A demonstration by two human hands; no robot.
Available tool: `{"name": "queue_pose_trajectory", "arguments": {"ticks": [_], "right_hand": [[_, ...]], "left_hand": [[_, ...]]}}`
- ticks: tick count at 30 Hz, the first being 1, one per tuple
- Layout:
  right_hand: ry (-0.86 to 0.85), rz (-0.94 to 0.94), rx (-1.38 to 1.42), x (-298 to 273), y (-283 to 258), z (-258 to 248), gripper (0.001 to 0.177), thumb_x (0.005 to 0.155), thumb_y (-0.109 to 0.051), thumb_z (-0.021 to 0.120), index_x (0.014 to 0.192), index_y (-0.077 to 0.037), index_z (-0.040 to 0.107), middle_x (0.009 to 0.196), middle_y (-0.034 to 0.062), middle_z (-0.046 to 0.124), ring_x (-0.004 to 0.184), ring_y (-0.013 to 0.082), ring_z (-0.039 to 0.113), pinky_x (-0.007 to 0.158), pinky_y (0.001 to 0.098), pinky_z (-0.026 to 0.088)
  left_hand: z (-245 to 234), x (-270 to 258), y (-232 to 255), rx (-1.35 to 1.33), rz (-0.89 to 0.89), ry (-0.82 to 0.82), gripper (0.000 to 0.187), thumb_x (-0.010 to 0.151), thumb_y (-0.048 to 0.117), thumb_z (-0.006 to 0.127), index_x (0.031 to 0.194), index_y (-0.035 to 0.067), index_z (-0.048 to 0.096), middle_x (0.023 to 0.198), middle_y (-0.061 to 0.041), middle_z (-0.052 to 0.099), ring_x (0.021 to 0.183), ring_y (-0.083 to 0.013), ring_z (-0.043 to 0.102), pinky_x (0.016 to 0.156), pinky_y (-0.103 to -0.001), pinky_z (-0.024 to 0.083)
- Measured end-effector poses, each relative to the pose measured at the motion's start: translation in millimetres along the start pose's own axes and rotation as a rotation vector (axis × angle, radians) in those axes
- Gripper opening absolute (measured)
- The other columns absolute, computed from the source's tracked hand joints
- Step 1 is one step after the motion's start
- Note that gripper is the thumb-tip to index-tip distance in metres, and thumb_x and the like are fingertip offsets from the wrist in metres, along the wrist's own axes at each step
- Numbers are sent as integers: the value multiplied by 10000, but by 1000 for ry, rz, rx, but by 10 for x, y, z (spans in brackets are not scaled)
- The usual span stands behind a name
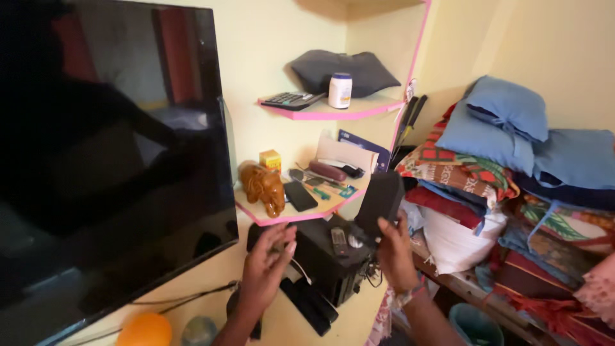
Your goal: The person cleans a table by hand using a cloth, moving a speaker, a bowl, and decorative items to wipe different parts of the surface.
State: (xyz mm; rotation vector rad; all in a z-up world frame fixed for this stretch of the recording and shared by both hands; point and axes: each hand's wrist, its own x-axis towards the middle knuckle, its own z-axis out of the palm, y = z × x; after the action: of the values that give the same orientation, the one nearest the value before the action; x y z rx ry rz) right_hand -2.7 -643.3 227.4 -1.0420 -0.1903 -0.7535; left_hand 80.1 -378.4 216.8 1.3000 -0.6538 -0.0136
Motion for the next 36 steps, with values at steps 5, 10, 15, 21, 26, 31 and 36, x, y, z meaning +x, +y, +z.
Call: {"name": "queue_pose_trajectory", "arguments": {"ticks": [5, 10, 15, 21, 26, 31, 36], "right_hand": [[182, -155, -218, 638, -356, 145, 666, 903, -170, 705, 1480, -101, 381, 1376, 101, 569, 1221, 230, 597, 982, 392, 528], [4, -409, -378, 1328, -940, 336, 696, 948, -136, 741, 1516, -60, 346, 1433, 107, 556, 1300, 218, 579, 1090, 371, 502], [103, -288, -362, 2166, -1511, 436, 712, 908, -252, 746, 1496, -122, 366, 1319, 67, 611, 1111, 193, 657, 849, 395, 570], [-27, -416, -391, 3142, -2041, 483, 719, 930, -280, 796, 1475, -92, 367, 1297, 87, 632, 1067, 198, 694, 803, 391, 637], [-90, -543, -428, 3830, -2285, 594, 784, 888, -247, 841, 1467, -75, 341, 1319, 95, 598, 1110, 197, 710, 808, 379, 671], [-154, -654, -448, 4402, -2307, 694, 825, 909, -236, 889, 1498, -41, 345, 1352, 123, 588, 1170, 208, 697, 870, 365, 672], [-90, -486, -330, 4706, -2257, 864, 840, 789, -326, 829, 1430, -63, 354, 1232, 104, 598, 1000, 217, 715, 697, 387, 668]], "left_hand": [[21, 631, 498, 162, 288, -47, 476, 943, 154, 721, 1379, 24, 581, 1331, -115, 711, 1224, -181, 668, 954, -304, 544], [130, 1175, 1222, 419, 508, -65, 494, 921, 210, 742, 1361, 40, 593, 1326, -121, 697, 1174, -217, 697, 909, -323, 574], [362, 1874, 1763, 735, 908, -98, 569, 955, 219, 756, 1453, 34, 550, 1372, -195, 630, 1284, -359, 608, 1076, -446, 493], [758, 3003, 2171, 961, 1164, -69, 624, 963, 266, 768, 1484, 37, 513, 1499, -172, 550, 1410, -367, 508, 1170, -451, 435], [1042, 4119, 2377, 1276, 1033, -143, 818, 946, 414, 705, 1562, 22, 335, 1653, -153, 314, 1514, -355, 256, 1167, -543, 259], [1170, 4767, 2177, 1348, 799, -108, 885, 982, 574, 658, 1591, 64, 269, 1671, -138, 236, 1528, -327, 231, 1205, -603, 199], [1101, 4568, 2026, 1233, 811, -22, 811, 892, 479, 743, 1532, 121, 398, 1581, -103, 431, 1427, -337, 417, 1162, -605, 278]]}}
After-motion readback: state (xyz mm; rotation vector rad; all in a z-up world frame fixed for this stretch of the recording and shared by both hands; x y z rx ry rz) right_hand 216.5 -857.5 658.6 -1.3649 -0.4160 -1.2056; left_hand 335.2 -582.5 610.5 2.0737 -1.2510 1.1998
